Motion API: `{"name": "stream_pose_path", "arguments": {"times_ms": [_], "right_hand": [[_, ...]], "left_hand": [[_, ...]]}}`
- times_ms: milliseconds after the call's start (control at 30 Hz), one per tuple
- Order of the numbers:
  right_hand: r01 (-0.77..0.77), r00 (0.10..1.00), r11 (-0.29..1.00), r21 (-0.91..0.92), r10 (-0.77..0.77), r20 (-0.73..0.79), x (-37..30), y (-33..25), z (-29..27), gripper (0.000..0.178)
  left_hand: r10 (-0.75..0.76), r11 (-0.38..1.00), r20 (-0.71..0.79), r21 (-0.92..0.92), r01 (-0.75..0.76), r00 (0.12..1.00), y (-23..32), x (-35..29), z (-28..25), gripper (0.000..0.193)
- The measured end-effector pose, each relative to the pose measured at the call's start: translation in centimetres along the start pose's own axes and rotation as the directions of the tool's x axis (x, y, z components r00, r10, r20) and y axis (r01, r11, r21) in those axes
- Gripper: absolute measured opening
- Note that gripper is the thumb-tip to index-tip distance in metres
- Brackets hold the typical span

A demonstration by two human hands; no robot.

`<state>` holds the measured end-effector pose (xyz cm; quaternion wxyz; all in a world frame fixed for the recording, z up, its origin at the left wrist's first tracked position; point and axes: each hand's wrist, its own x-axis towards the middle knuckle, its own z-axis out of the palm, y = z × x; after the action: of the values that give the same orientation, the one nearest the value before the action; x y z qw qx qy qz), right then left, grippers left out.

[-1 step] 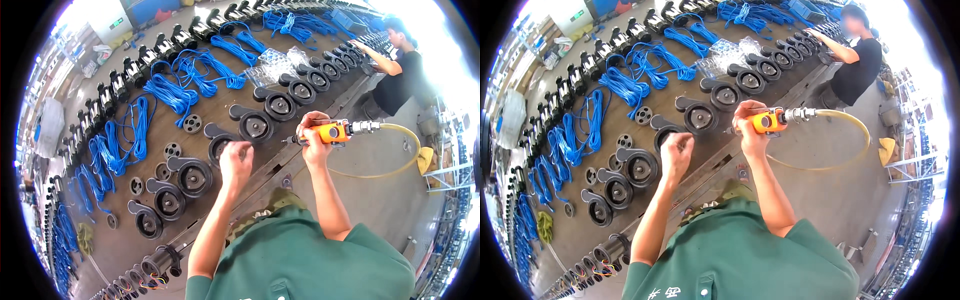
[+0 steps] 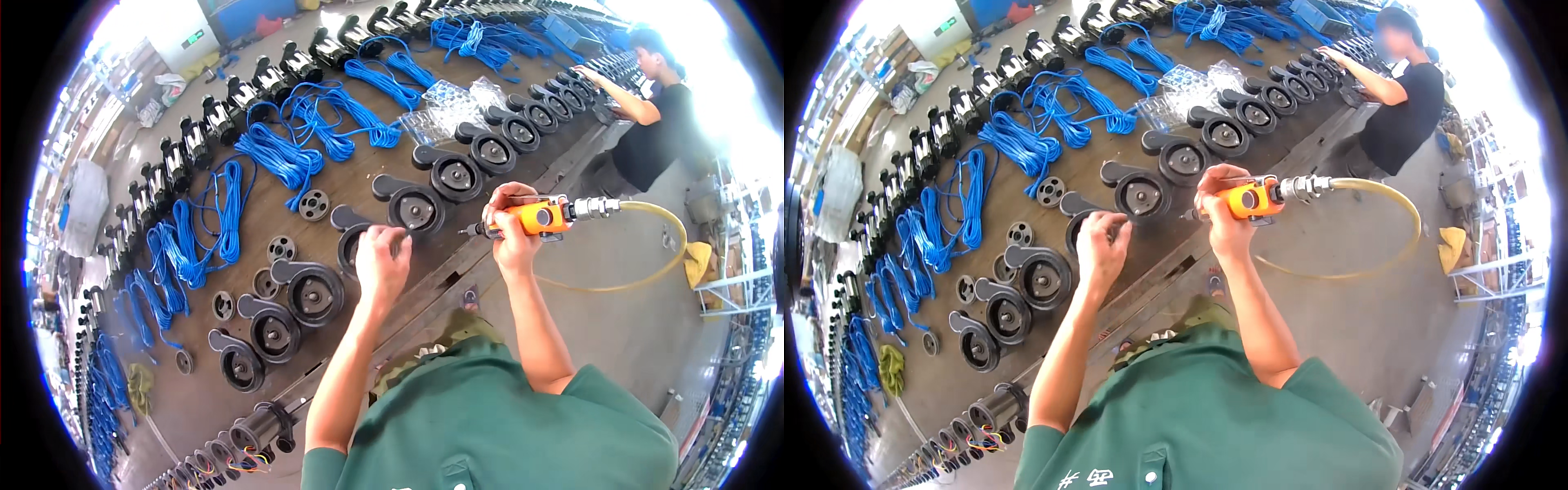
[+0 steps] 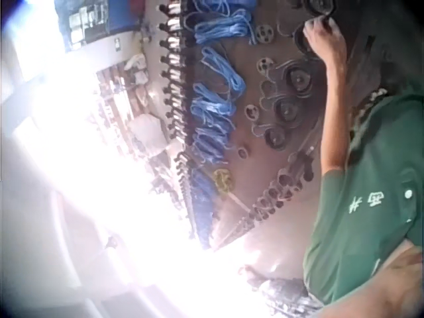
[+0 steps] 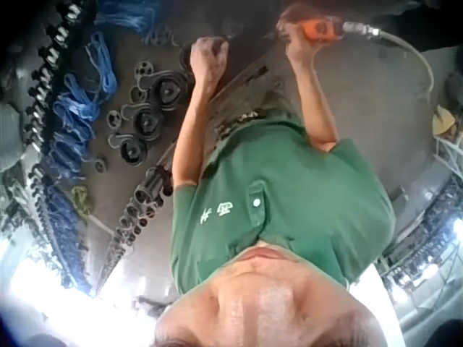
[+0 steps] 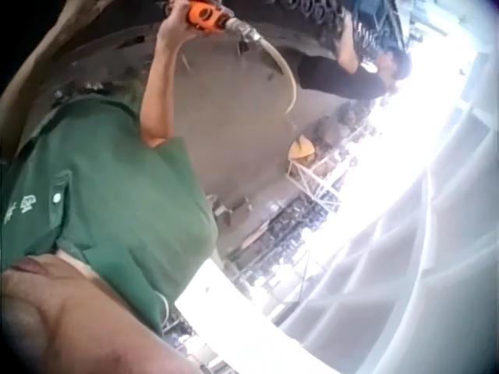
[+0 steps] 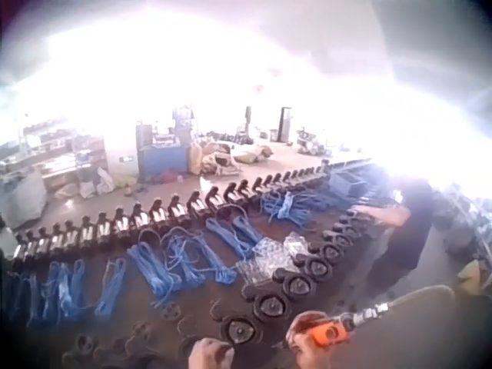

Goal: The person assembles mechanical components by placing small metal parts into black housings and using a pneumatic screwdriver to secure them.

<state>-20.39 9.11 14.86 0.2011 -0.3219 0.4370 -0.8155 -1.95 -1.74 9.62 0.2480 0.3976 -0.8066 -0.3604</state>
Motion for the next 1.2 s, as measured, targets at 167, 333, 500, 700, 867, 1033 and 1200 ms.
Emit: {"name": "stream_pose_path", "arguments": {"times_ms": [167, 333, 500, 700, 867, 1033, 1200], "right_hand": [[-0.066, 0.985, 0.997, 0.040, 0.058, 0.164, 4.7, 2.2, -3.9, 0.032], [-0.250, 0.942, 0.960, 0.126, 0.211, 0.260, 9.3, 2.9, -7.9, 0.030], [-0.336, 0.905, 0.926, 0.174, 0.266, 0.331, 12.2, 4.2, -8.5, 0.035], [-0.369, 0.881, 0.907, 0.204, 0.272, 0.386, 12.0, 4.1, -7.3, 0.031], [-0.354, 0.886, 0.916, 0.186, 0.266, 0.379, 11.4, 3.9, -5.6, 0.031], [-0.328, 0.898, 0.928, 0.175, 0.248, 0.363, 10.4, 4.4, -3.4, 0.030], [-0.330, 0.888, 0.932, 0.150, 0.253, 0.383, 9.6, 6.1, -0.6, 0.031]], "left_hand": [[0.073, 0.883, -0.036, 0.467, -0.048, 0.997, -0.1, 3.3, 3.1, 0.033], [0.002, 0.799, -0.057, 0.601, 0.033, 0.998, 1.8, 2.3, 4.1, 0.029], [0.052, 0.789, -0.091, 0.615, 0.015, 0.995, 2.8, 4.3, 4.3, 0.032], [0.020, 0.755, -0.049, 0.656, 0.018, 0.999, 2.0, 3.8, 4.8, 0.038], [-0.052, 0.834, 0.007, 0.550, 0.040, 0.999, 1.4, 5.1, 4.1, 0.050], [-0.095, 0.859, 0.020, 0.507, 0.072, 0.995, 0.9, 6.2, 4.0, 0.063], [-0.158, 0.822, 0.042, 0.559, 0.108, 0.987, 1.2, 6.8, 3.8, 0.065]]}}
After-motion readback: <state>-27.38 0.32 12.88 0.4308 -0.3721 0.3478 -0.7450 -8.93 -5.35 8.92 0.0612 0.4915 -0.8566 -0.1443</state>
